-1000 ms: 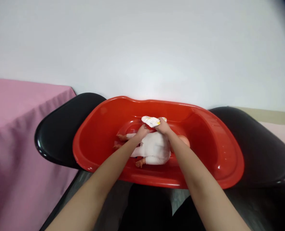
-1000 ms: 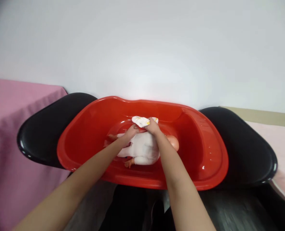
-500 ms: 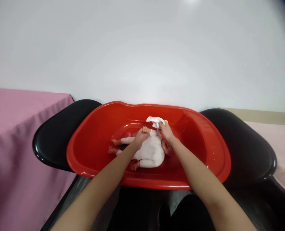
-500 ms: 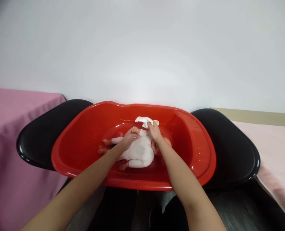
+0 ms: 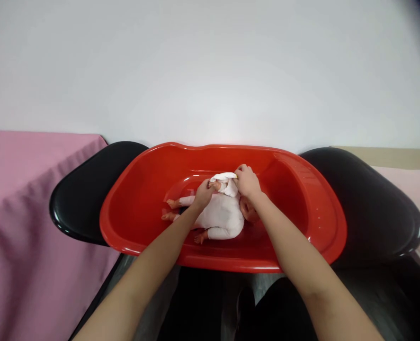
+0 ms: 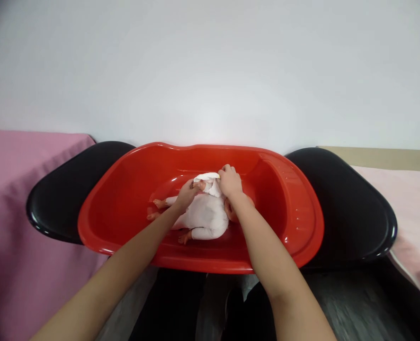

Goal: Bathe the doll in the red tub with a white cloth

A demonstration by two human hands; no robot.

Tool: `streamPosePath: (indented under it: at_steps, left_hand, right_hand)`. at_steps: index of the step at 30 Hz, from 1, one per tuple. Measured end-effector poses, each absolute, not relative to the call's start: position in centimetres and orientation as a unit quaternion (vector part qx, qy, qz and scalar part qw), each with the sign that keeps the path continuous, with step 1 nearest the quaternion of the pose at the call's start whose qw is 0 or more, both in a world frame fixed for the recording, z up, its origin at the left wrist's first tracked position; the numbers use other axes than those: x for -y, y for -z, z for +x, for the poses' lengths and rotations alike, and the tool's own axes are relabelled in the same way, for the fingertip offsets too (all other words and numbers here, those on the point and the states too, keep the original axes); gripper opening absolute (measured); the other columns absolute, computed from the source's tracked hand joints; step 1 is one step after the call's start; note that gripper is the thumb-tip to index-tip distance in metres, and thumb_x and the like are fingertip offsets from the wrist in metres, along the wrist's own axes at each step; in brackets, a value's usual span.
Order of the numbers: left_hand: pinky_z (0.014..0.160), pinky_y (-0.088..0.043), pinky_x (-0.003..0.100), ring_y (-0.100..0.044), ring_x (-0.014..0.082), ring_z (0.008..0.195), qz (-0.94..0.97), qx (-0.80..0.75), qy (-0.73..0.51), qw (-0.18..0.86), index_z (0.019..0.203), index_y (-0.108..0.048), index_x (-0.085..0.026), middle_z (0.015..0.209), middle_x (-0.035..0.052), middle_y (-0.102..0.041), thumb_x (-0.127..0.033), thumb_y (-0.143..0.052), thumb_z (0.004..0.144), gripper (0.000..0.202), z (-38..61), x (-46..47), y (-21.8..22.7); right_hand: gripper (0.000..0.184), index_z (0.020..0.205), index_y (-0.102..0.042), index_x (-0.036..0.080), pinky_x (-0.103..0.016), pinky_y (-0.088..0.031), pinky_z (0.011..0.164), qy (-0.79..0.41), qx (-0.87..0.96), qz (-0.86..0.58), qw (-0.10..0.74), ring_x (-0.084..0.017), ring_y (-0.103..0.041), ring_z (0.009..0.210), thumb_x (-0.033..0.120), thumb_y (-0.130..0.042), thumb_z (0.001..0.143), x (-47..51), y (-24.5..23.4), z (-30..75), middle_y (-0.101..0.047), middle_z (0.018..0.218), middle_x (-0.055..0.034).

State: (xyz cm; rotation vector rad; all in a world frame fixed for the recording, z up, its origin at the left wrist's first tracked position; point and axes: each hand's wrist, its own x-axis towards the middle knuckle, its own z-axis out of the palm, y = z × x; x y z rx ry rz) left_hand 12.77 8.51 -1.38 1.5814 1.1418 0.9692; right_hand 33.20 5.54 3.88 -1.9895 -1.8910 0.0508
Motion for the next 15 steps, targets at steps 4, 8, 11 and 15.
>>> streamPosePath:
  at_steps: [4, 8, 11, 15]
  left_hand:
    - [0.086, -0.05, 0.031, -0.062, 0.0188, 0.09, 0.667, -0.433, -0.413, 0.444, 0.093, -0.06, -0.021, 0.095, 0.003, -0.066, -0.041, -0.054, 0.098, 0.021, 12.8, -8.6, 1.4]
    - [0.088, -0.049, 0.033, -0.062, 0.0195, 0.092, 0.672, -0.453, -0.412, 0.417, 0.094, -0.06, -0.021, 0.096, 0.0025, -0.066, -0.037, -0.055, 0.098, 0.017, 12.8, -8.5, 0.9]
    - [0.089, -0.05, 0.034, -0.064, 0.0214, 0.096, 0.66, -0.48, -0.399, 0.418, 0.101, -0.064, -0.021, 0.1, 0.0026, -0.069, -0.036, -0.063, 0.094, 0.016, 12.8, -8.3, 0.5]
    - [0.091, -0.054, 0.035, -0.068, 0.0239, 0.103, 0.626, -0.473, -0.4, 0.474, 0.117, -0.067, -0.023, 0.113, 0.005, -0.073, -0.038, -0.072, 0.087, 0.034, 12.8, -8.4, 0.5]
  right_hand:
    - [0.024, 0.088, -0.071, 0.021, -0.029, -0.045, 0.073, -0.137, 0.589, -0.733, 0.311, -0.021, -0.061, 0.082, 0.033, -0.055, 0.102, -6.1, -3.5, 33.8, -0.071, 0.091, -0.0061]
    - [0.034, 0.073, -0.063, 0.02, -0.026, -0.039, 0.059, -0.273, 0.469, -0.682, 0.49, -0.016, -0.055, 0.064, 0.039, -0.056, 0.101, -6.6, -3.0, 33.4, -0.063, 0.069, 0.0004]
    - [0.036, 0.077, -0.064, 0.019, -0.025, -0.043, 0.056, -0.351, 0.361, -0.628, 0.593, -0.016, -0.059, 0.065, 0.045, -0.06, 0.101, -6.7, -3.4, 32.8, -0.066, 0.071, -0.0018]
    - [0.038, 0.088, -0.067, 0.018, -0.026, -0.054, 0.066, -0.425, 0.316, -0.537, 0.656, -0.018, -0.067, 0.077, 0.052, -0.06, 0.103, -6.5, -4.2, 32.1, -0.072, 0.085, -0.0053]
